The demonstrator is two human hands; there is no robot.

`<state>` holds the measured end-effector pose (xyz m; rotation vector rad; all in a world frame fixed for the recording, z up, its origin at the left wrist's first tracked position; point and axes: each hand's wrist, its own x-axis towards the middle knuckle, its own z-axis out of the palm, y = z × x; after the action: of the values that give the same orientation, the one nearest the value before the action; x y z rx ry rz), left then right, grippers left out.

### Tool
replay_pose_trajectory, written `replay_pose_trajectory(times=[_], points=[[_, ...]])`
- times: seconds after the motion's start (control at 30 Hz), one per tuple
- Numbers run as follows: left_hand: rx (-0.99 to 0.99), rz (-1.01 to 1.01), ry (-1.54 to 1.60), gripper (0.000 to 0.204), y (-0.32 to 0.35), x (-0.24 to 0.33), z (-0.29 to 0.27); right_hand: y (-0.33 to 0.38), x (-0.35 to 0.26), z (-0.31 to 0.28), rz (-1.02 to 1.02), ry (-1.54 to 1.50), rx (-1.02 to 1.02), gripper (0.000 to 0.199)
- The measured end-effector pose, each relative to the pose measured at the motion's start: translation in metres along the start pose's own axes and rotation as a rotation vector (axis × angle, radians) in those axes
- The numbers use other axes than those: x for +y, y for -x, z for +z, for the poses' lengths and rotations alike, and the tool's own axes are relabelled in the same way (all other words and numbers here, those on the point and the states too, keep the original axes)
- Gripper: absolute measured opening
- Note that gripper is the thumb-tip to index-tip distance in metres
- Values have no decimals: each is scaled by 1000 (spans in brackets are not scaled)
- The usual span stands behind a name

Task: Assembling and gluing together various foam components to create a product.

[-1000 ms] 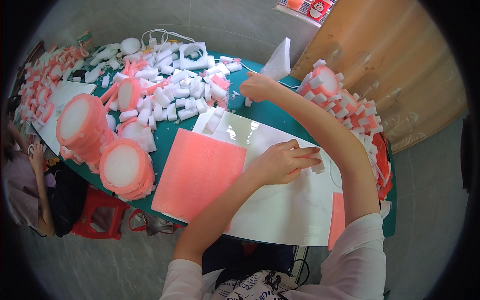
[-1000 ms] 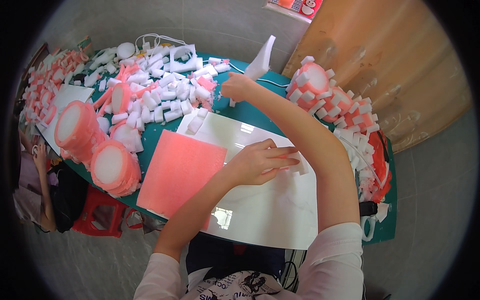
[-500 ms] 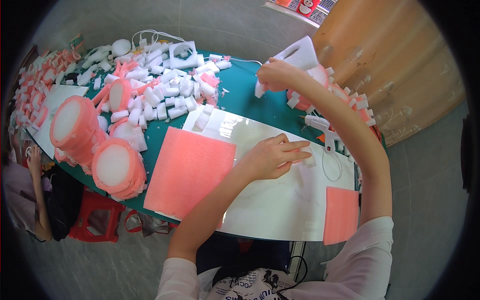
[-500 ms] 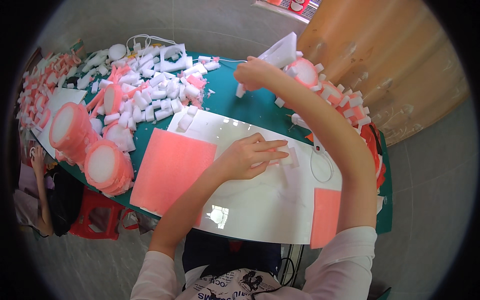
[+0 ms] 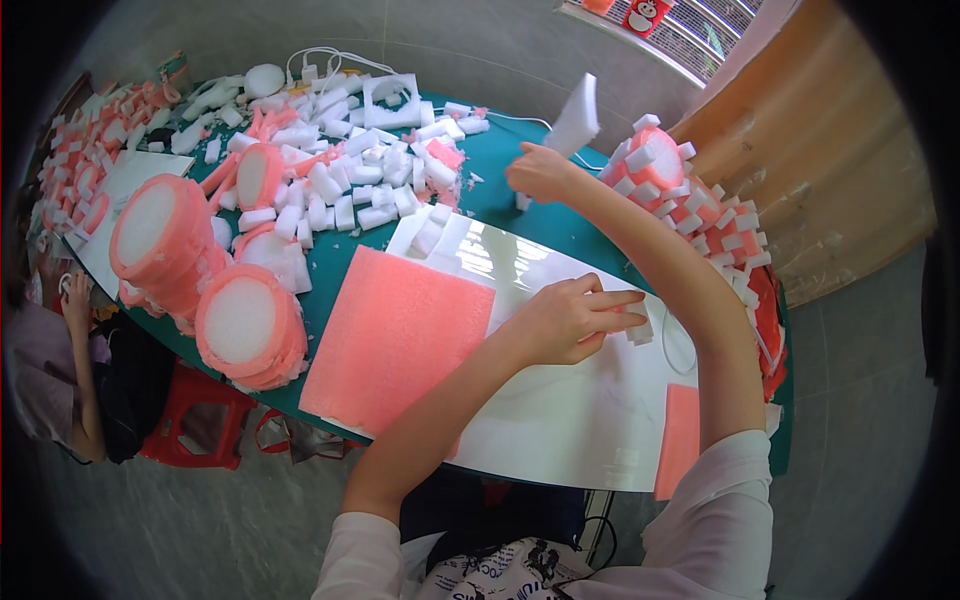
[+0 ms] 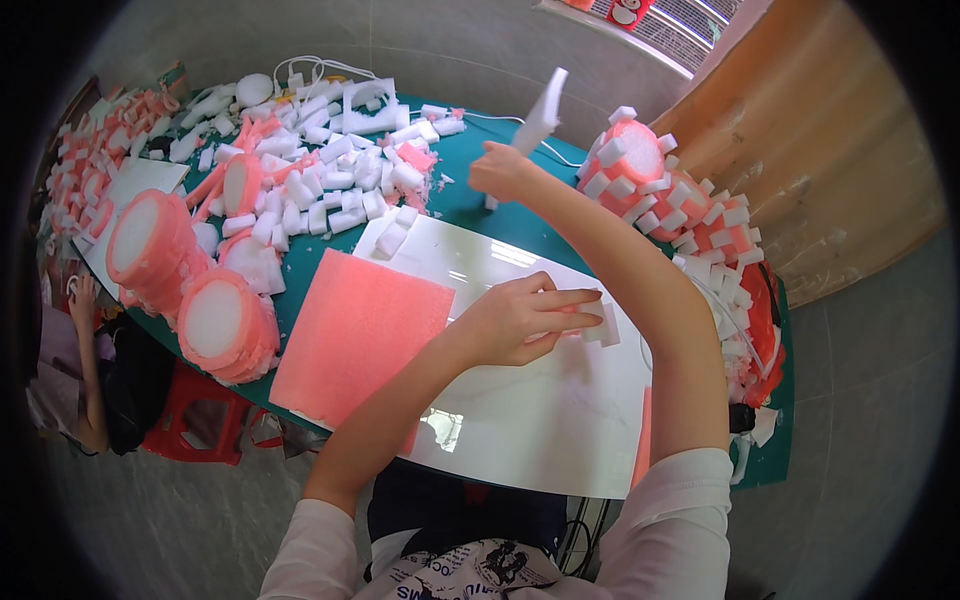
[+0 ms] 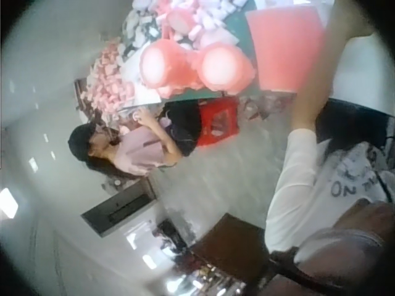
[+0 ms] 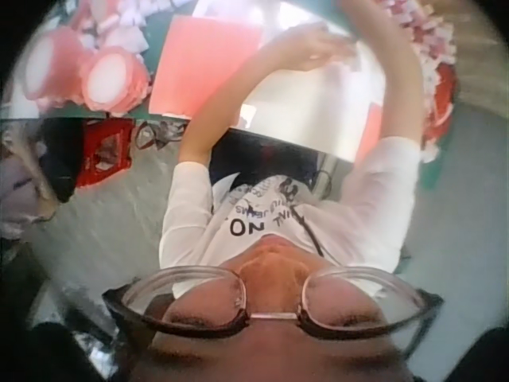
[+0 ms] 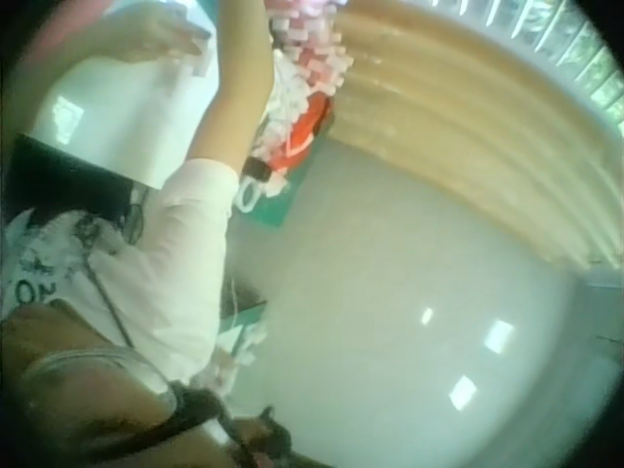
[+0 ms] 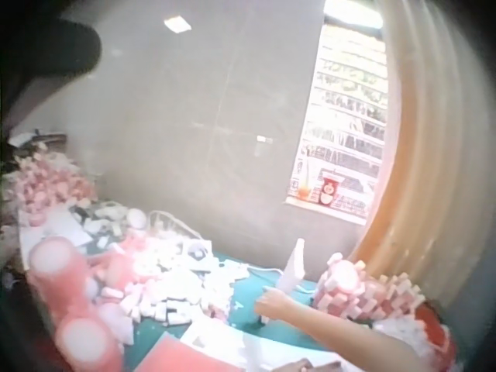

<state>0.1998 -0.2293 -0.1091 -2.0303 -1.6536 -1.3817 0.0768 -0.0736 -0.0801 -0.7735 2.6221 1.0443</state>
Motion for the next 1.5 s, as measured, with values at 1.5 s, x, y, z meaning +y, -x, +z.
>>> replay_pose_trajectory(times=[1.5], points=[[-22,-20,87,38,-5,1,1,53,-30,-7,273,-919,493,35]])
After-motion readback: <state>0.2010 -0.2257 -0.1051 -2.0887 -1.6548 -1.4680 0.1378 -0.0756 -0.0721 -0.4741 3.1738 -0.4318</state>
